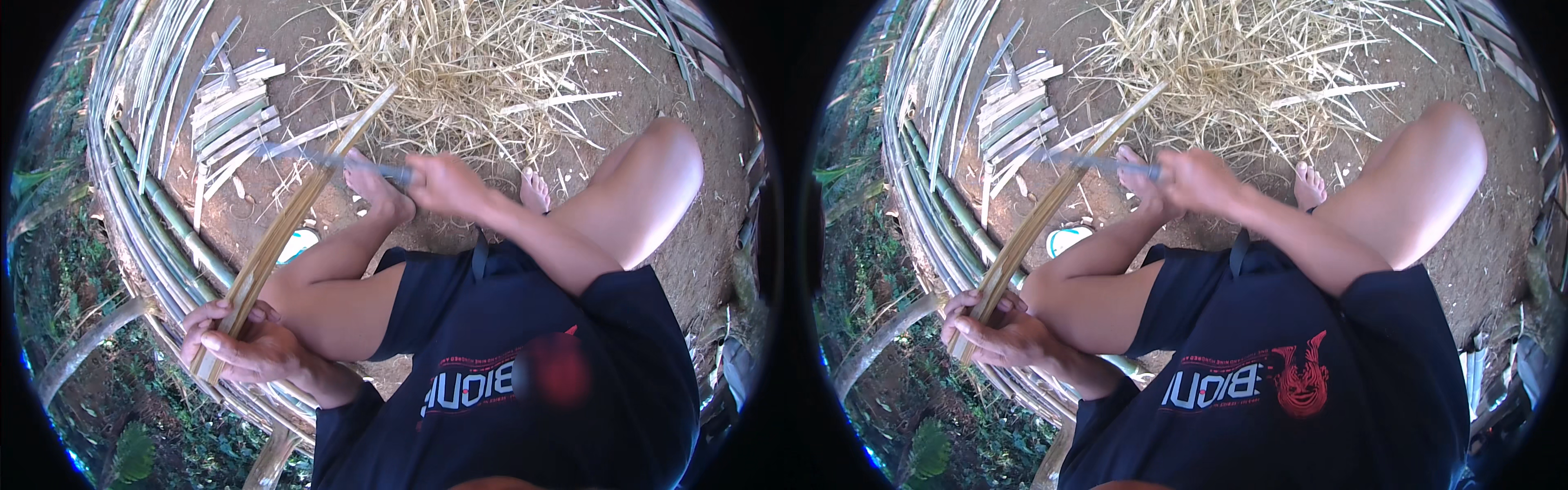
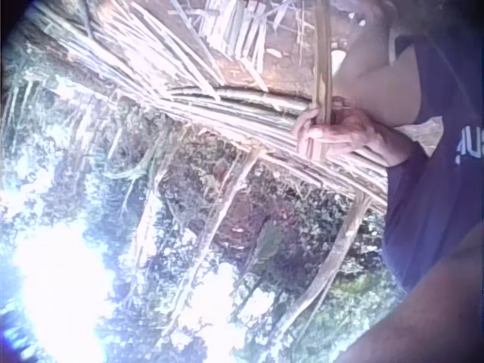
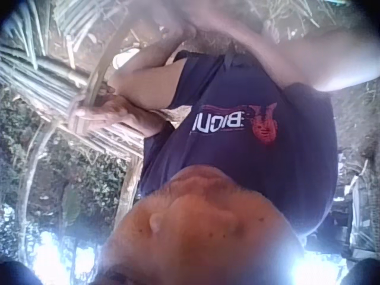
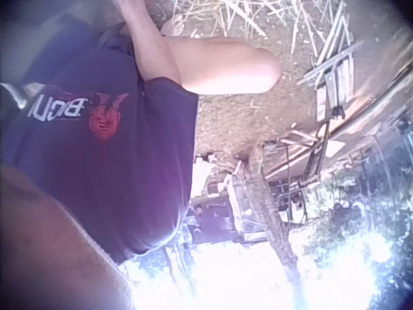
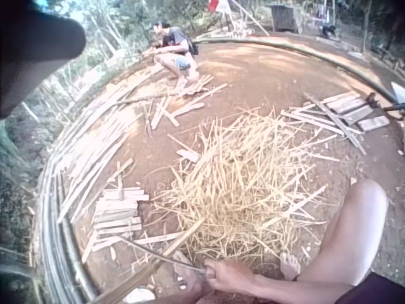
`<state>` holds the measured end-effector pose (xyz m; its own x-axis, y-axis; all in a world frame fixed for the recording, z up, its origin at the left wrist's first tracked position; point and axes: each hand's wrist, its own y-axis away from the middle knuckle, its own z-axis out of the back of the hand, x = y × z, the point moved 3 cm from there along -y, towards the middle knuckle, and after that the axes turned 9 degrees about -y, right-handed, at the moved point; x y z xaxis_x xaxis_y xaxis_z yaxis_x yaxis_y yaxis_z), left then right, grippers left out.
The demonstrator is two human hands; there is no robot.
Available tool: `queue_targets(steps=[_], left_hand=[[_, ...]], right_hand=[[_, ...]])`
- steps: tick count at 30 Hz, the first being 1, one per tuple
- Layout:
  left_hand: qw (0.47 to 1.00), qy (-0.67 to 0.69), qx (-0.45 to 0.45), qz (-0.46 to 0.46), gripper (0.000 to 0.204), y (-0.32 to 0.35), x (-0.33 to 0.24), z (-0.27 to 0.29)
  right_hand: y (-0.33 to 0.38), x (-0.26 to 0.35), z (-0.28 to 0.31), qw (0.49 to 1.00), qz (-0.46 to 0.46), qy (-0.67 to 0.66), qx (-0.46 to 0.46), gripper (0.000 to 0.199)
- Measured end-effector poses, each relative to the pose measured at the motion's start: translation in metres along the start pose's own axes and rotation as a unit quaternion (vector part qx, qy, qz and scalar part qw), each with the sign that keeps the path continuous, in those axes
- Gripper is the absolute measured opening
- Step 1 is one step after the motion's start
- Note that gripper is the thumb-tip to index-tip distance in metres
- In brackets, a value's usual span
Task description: The person sits on the ground and uses a machete to split long bamboo poles into thin strips. They hold the bamboo with one hand and strike it with the machete in the other, creating a pile of processed bamboo strips and shavings.
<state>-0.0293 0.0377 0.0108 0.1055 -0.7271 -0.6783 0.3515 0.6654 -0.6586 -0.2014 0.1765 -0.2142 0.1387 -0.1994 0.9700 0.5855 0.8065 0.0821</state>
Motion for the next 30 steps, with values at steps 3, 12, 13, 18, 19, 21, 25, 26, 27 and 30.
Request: queue_targets(steps=[3, 12, 13, 18, 19, 21, 25, 26, 27, 30], left_hand=[[1.0, 0.004, 0.013, -0.006, 0.022, 0.003, -0.001, 0.004], [0.999, -0.01, -0.03, 0.029, 0.023, -0.004, -0.007, 0.023], [1.0, 0.005, -0.009, 0.025, 0.022, -0.001, 0.003, 0.016], [1.0, 0.005, 0.019, 0.003, 0.021, 0.002, 0.006, 0.004], [1.0, 0.007, 0.004, 0.007, 0.022, 0.001, 0.009, 0.005], [0.999, -0.015, -0.029, -0.001, 0.023, -0.003, -0.009, 0.02], [1.0, -0.012, 0.009, 0.011, 0.022, 0.003, 0.006, 0.008], [1.0, -0.003, 0.016, 0.0, 0.022, 0.003, 0.009, 0.008], [1.0, 0.003, 0.024, -0.008, 0.022, 0.002, 0.012, 0.014], [0.999, 0.017, 0.001, 0.029, 0.022, 0.0, 0.014, 0.01]], right_hand=[[-0.006, -0.008, 0.014, 0.996, -0.087, 0.021, 0.015, 0.006], [-0.014, 0.009, -0.015, 1.0, 0.002, -0.004, 0.028, 0.005], [-0.008, 0.009, -0.01, 1.0, -0.002, 0.007, 0.027, 0.005], [-0.002, -0.006, 0.0, 0.999, -0.035, -0.011, -0.028, 0.007], [-0.015, -0.015, 0.006, 0.999, -0.033, 0.005, -0.034, 0.006], [-0.011, 0.007, -0.007, 1.0, -0.002, 0.0, 0.011, 0.006], [-0.001, -0.005, -0.006, 0.999, 0.013, 0.048, 0.006, 0.007], [-0.004, -0.016, -0.006, 0.998, 0.032, 0.047, -0.014, 0.007], [-0.011, -0.025, 0.0, 0.999, -0.039, -0.006, -0.006, 0.008], [-0.018, -0.028, 0.005, 0.996, -0.077, 0.036, 0.012, 0.009]])
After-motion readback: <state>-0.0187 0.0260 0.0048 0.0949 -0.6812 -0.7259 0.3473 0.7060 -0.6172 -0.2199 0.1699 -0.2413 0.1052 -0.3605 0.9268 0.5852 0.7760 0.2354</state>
